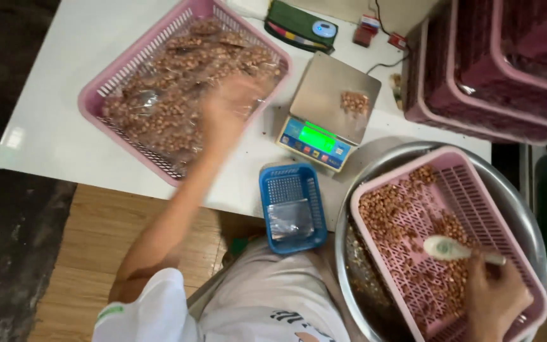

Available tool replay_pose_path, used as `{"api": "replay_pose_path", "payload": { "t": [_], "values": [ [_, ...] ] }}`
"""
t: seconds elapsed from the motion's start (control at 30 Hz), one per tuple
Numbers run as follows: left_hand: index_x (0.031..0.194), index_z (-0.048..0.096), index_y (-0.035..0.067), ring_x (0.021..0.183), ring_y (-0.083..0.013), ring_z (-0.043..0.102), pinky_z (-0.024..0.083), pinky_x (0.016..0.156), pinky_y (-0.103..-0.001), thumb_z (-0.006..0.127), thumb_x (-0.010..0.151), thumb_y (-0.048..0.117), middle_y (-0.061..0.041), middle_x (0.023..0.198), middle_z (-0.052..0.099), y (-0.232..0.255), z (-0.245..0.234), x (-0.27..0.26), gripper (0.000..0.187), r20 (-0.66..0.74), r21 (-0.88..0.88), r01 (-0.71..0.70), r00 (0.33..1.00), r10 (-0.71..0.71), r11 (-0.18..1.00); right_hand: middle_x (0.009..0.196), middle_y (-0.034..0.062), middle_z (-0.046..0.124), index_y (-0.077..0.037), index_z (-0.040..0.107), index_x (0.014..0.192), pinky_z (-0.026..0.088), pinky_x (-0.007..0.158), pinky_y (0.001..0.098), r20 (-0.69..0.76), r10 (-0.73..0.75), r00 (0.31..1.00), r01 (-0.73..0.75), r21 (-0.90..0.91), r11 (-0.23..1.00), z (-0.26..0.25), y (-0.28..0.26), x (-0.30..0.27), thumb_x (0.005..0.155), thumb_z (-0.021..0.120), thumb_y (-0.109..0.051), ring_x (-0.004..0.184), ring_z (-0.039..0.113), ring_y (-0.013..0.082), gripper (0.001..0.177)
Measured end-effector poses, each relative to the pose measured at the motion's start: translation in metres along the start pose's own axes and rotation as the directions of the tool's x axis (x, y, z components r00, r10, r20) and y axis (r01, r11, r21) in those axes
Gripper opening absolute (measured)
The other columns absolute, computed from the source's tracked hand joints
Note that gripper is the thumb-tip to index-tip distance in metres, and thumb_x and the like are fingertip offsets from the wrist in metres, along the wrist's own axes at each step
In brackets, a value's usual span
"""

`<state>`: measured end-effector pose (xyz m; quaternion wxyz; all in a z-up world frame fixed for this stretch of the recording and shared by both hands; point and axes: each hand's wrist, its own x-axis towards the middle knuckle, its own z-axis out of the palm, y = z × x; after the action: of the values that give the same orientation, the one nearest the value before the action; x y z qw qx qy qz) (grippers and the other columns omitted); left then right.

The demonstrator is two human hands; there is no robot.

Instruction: The person scoops roasted peanuts from a pink basket into small plastic bags using a white plastic spoon. Each bag is placed on a digital scale to measure the weight, then moved to a larger pink basket containing other filled bags. The process is repeated continuously throughout the clip.

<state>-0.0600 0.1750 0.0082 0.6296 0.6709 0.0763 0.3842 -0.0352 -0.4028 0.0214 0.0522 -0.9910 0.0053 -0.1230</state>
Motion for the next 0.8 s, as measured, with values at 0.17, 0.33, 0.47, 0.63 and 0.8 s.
{"api": "replay_pose_path", "payload": {
  "t": [0.17,0.33,0.47,0.63,0.8],
  "values": [
    [0.113,0.073,0.012,0.106,-0.0389,0.071,0.025,0.104,-0.061,0.062,0.095,0.011,-0.016,0.106,0.077,-0.048,-0.144,0.009,0.021,-0.068,0.891,0.024,0.994,0.081,0.452,0.092,0.0175,0.076,-0.013,0.081,0.119,0.052,0.087,0.0454,0.069,0.032,0.997,-0.04,0.13,0.991,0.009,-0.004,-0.011,0.105,0.069,-0.033,0.094,0.072,0.0358,0.028],
    [0.12,0.066,-0.004,0.145,-0.0515,0.04,0.006,0.118,-0.07,0.067,0.101,0.006,-0.04,0.142,0.06,-0.012,-0.062,-0.027,0.022,0.164,0.896,-0.212,0.975,0.152,0.392,0.085,0.0157,0.076,-0.01,0.079,0.098,0.048,0.079,0.0465,0.192,0.124,0.973,-0.148,0.115,0.982,-0.005,-0.024,0.018,0.105,0.064,-0.049,0.087,0.072,0.0335,0.043],
    [0.132,0.057,-0.002,0.114,-0.0416,0.061,0.049,0.098,-0.049,0.059,0.097,0.015,-0.023,0.128,0.063,-0.043,0.034,-0.119,0.038,0.617,0.59,-0.496,0.786,0.04,0.637,0.088,0.0065,0.071,-0.01,0.072,0.1,0.056,0.077,0.0359,0.123,0.181,0.976,-0.219,0.517,0.827,-0.019,-0.028,0.047,0.099,0.072,-0.027,0.084,0.067,0.0176,0.017],
    [0.1,0.076,0.009,0.101,-0.0338,0.065,0.055,0.08,-0.046,0.087,0.065,0.05,-0.012,0.103,0.067,-0.062,0.076,-0.167,0.055,0.661,0.749,-0.51,0.607,-0.44,0.422,0.101,-0.0026,0.075,-0.015,0.072,0.09,0.068,0.077,0.03,0.496,0.267,0.826,-0.442,0.865,-0.238,0.066,0.029,0.046,0.091,0.072,-0.013,0.078,0.076,0.0166,0.003],
    [0.103,0.078,0.011,0.107,-0.037,0.067,0.057,0.086,-0.048,0.08,0.075,0.049,-0.012,0.111,0.071,-0.107,0.076,-0.167,0.048,0.576,0.809,-0.429,0.441,-0.689,0.402,0.09,0.0126,0.062,0.002,0.069,0.093,0.065,0.072,0.05,0.348,0.318,0.882,-0.441,0.847,0.297,0.073,-0.001,0.047,0.092,0.075,-0.004,0.084,0.074,0.0369,0.008]
  ]
}}
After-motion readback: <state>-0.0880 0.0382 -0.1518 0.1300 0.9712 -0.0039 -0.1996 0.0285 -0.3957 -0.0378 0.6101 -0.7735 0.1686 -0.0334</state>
